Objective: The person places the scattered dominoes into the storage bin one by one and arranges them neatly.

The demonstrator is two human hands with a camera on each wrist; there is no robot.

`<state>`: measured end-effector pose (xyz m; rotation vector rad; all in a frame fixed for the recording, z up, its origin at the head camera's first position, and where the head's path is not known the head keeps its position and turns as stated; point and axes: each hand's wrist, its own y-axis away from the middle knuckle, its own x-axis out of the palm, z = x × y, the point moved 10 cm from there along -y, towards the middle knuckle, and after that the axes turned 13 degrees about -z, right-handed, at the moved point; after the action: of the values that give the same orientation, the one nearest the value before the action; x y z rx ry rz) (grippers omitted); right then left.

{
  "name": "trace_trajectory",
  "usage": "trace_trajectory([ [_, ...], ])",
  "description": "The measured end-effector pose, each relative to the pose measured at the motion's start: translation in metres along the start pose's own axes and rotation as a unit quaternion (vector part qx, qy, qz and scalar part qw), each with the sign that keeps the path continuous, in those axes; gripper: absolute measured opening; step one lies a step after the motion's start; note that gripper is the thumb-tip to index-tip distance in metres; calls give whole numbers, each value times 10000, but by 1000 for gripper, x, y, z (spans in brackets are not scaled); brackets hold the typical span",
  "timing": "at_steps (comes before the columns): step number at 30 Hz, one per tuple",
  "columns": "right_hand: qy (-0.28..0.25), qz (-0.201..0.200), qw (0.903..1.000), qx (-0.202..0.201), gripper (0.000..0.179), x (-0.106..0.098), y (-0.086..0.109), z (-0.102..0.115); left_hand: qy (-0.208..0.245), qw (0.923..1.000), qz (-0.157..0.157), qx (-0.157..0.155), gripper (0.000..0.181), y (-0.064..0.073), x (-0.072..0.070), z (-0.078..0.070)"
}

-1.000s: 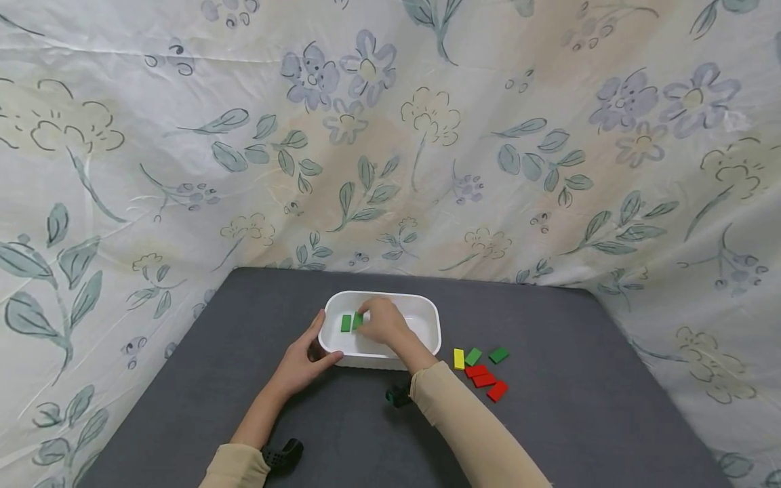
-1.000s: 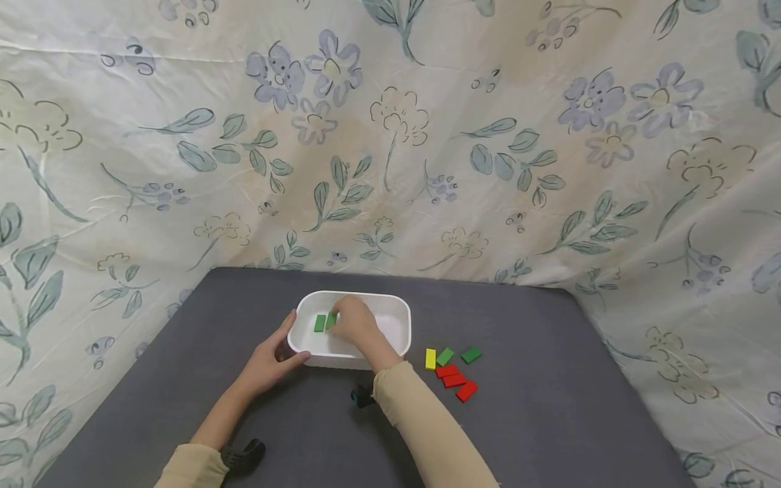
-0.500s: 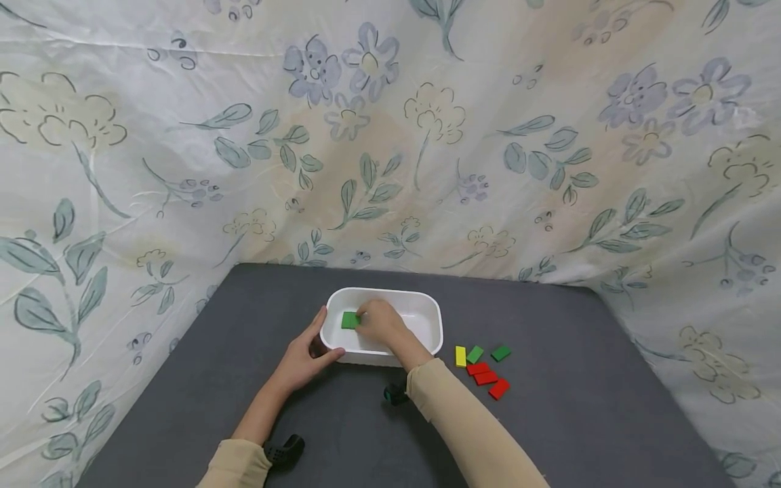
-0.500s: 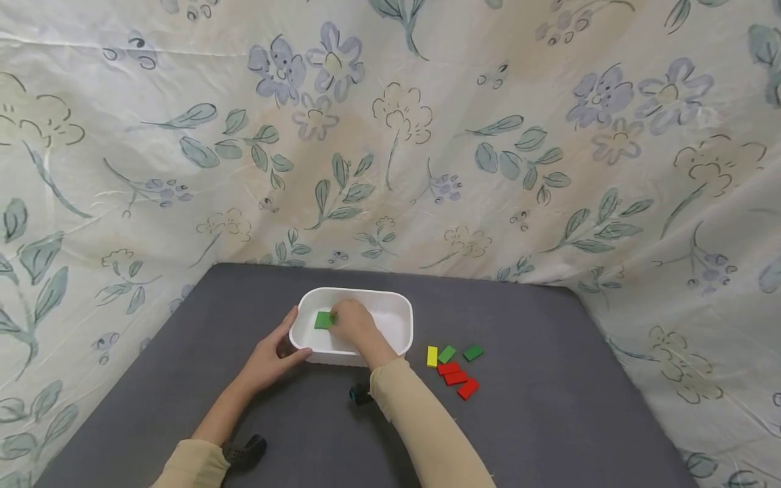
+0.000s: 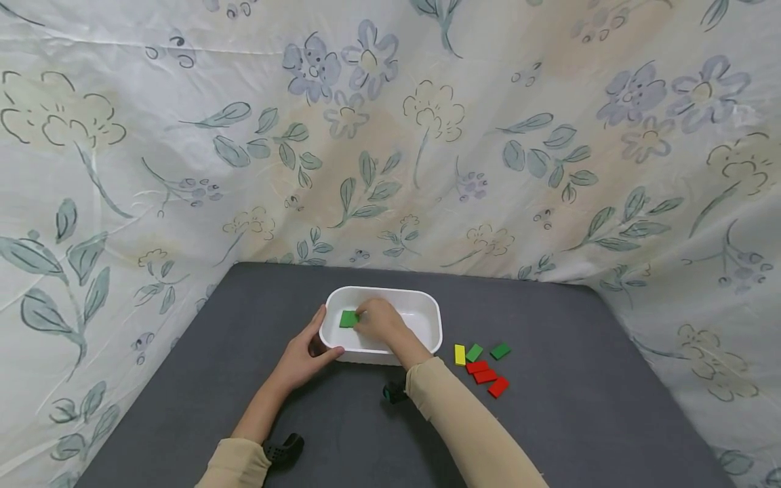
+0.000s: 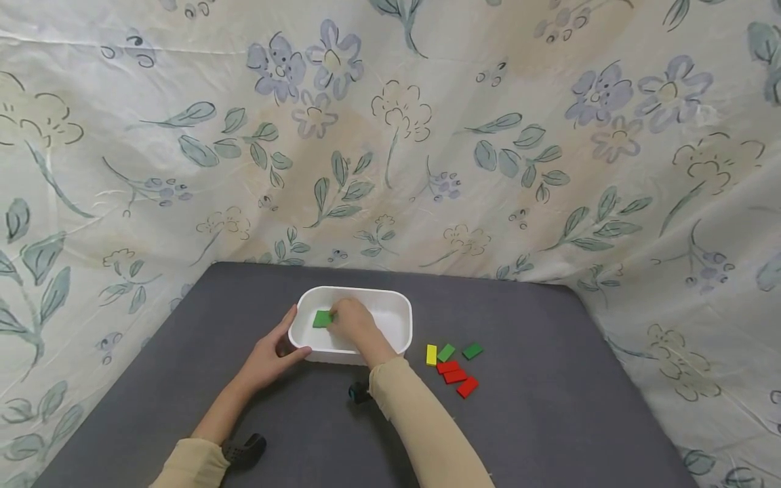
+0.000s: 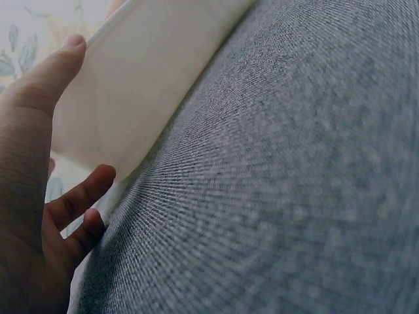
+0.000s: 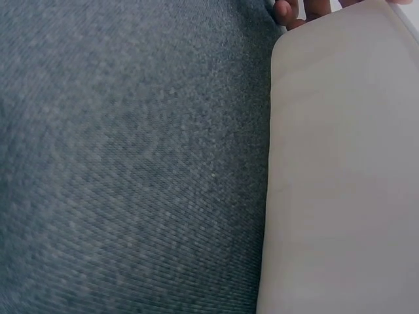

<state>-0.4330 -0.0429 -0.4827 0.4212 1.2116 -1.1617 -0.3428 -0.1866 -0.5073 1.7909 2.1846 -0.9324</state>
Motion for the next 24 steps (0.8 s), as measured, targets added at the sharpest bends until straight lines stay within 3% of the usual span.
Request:
trace_trajectory([
  [12,67,-12,9999,114,33,-2,1,-1,-21,10000,22,-7,103,1,0,-1],
  [17,-145,-122,9995,245,37,-10,3,-1,-9,10000,-2,74,102,1,0,-1],
  [24,-423,-427,9982,-22,39,-30,10,3,30,10000,-13,51,102,2,0,-2],
])
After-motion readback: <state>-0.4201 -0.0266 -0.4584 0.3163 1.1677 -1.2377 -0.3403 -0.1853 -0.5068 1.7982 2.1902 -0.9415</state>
